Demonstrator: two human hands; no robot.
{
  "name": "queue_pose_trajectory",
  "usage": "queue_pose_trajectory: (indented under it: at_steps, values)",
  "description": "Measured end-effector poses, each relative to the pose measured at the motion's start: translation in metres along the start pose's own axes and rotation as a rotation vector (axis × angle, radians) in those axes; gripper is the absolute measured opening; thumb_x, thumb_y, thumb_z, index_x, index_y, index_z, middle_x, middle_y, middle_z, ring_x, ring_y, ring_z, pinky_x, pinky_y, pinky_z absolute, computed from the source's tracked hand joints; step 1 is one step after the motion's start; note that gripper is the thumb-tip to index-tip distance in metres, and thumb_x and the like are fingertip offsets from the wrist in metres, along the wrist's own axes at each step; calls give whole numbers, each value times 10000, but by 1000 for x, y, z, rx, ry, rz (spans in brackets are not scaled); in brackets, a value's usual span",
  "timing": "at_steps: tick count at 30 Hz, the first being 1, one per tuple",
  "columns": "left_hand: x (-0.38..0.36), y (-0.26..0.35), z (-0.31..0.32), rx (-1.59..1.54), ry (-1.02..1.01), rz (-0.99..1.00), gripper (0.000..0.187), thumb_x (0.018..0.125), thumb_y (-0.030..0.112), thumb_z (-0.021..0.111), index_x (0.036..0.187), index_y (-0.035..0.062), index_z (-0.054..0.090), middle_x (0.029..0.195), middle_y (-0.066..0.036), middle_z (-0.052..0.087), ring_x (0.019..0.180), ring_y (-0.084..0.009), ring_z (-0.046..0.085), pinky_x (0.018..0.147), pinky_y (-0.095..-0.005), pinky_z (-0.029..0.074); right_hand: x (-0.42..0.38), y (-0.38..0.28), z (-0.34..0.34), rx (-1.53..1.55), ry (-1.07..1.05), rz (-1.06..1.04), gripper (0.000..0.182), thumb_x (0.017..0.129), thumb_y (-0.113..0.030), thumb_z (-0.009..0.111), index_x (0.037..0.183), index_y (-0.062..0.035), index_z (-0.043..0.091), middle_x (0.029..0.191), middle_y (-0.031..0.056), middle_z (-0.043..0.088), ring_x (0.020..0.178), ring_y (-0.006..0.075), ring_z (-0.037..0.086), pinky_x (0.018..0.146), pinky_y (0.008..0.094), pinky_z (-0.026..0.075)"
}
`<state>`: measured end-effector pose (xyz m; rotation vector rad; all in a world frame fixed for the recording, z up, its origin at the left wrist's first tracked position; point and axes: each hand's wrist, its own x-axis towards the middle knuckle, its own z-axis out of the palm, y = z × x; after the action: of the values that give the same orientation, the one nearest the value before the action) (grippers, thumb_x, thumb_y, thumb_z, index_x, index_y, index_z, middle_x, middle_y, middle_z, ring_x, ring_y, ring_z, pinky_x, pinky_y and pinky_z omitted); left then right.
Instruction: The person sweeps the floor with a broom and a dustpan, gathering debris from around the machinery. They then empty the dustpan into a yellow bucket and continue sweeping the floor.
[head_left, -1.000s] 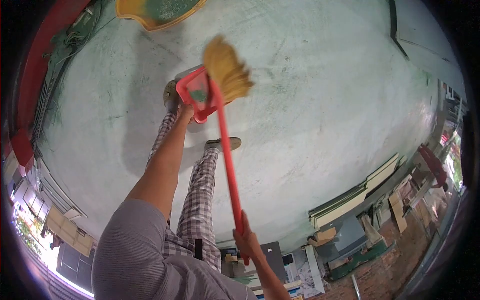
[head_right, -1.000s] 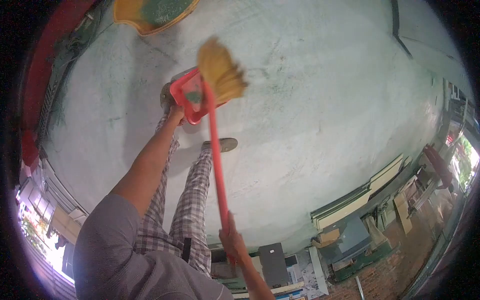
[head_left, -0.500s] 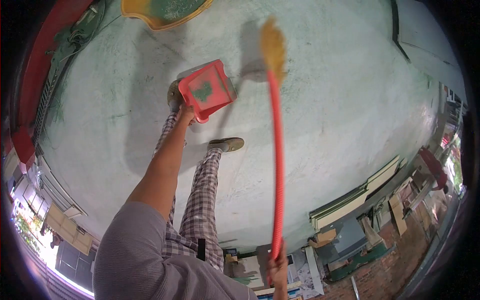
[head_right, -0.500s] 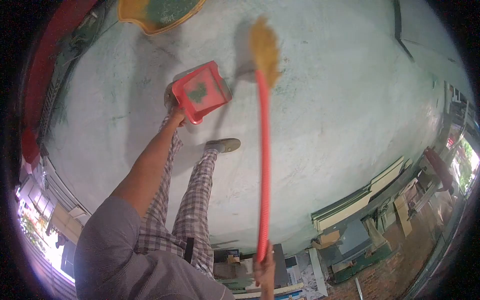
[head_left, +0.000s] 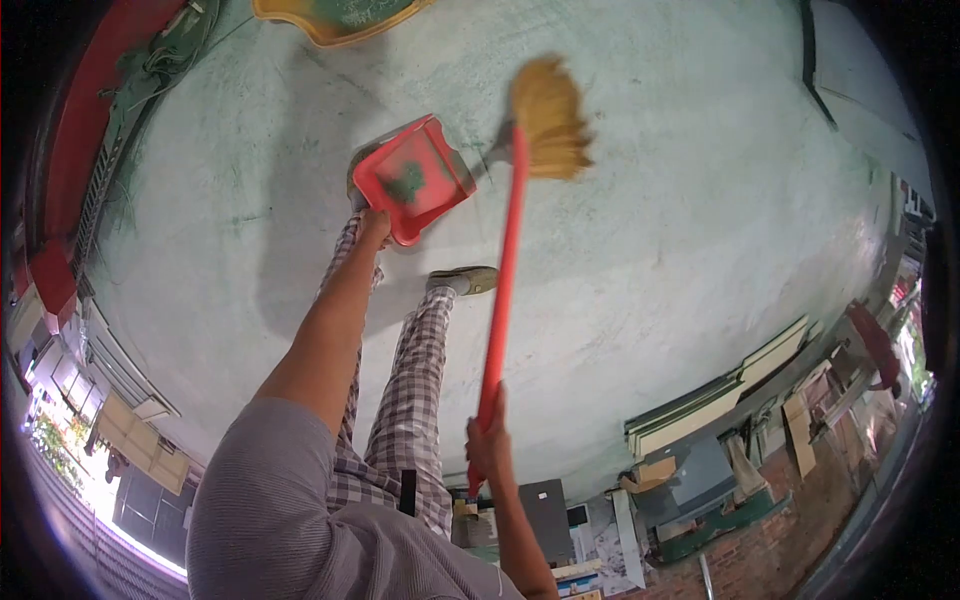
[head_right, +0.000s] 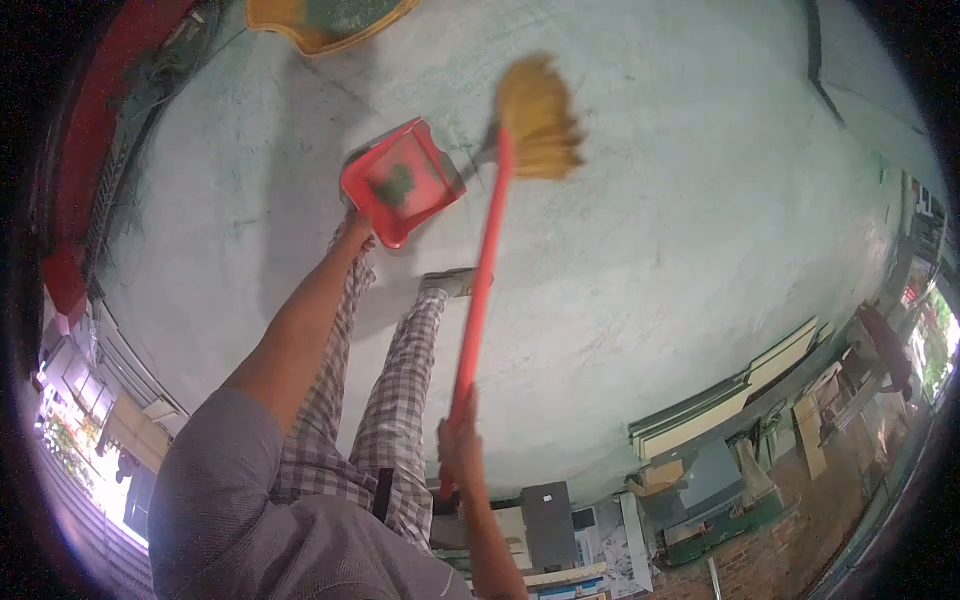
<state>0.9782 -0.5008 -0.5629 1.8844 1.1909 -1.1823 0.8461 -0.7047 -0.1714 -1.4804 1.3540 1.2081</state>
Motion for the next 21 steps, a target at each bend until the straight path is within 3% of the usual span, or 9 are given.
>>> queue_pose_trajectory:
  at_steps: [2,4,5,11,12,13,16,18,21]
  values:
    - [-8,7,-1,16,24,28,340,740,332,461,896,30,447,594,-113,567,439,-213,558,374,-347,450,-8,42,19,-130,-41,-198,688,744,-113,450,1292,-214,47,661,155,547,465,218,514,428,337,426]
    - [-2,1,-1,-45,7,127,319,746,334,455,713,22,513,522,-107,543,439,-211,559,368,-354,449,-34,39,19,-105,-163,-188,687,741,-121,460,1296,-196,61,732,174,550,508,208,516,474,331,422]
    - [-7,6,-3,-45,8,128,319,746,334,455,713,22,513,522,-107,543,439,-211,559,368,-354,449,-48,25,10,54,-317,-30,680,739,-125,467,1299,-175,85,749,140,524,510,178,482,488,309,410]
    - [-36,16,-25,-83,-183,145,363,775,346,426,627,30,527,498,-97,532,408,-203,539,349,-336,431,-124,66,-22,497,-445,23,652,755,-90,476,1297,-152,120,695,20,434,507,90,401,450,222,354]
    - [-51,21,-31,-61,-183,135,359,780,353,414,671,30,528,514,-96,538,409,-201,537,353,-334,430,-143,66,-28,693,-475,60,644,773,-78,490,1298,-156,126,657,-9,431,505,67,399,454,199,346]
    - [-65,26,-39,-41,-181,125,359,785,359,403,716,30,529,530,-95,545,409,-199,536,357,-331,429,-158,60,-32,520,-337,8,624,771,-59,495,1287,-153,156,633,-19,402,495,61,382,440,191,329]
    - [-124,52,-74,-93,-168,110,359,784,390,405,845,53,515,565,-94,558,444,-207,551,364,-336,433,-185,75,-33,624,-130,-88,562,750,-116,509,1243,-115,240,622,3,418,443,78,381,390,208,311]
    - [-134,66,-96,-145,-368,-38,392,787,421,392,995,94,450,680,-118,575,559,-231,583,445,-337,468,-197,60,-36,605,-6,-138,521,769,-168,536,1217,-112,275,598,4,429,426,82,412,364,209,346]
    - [-183,107,-145,-263,-446,2,425,794,431,384,1085,121,371,849,-157,552,705,-274,585,568,-373,485,-204,47,-36,628,123,-260,469,772,-178,537,1167,-111,293,582,2,411,406,82,404,350,216,352]
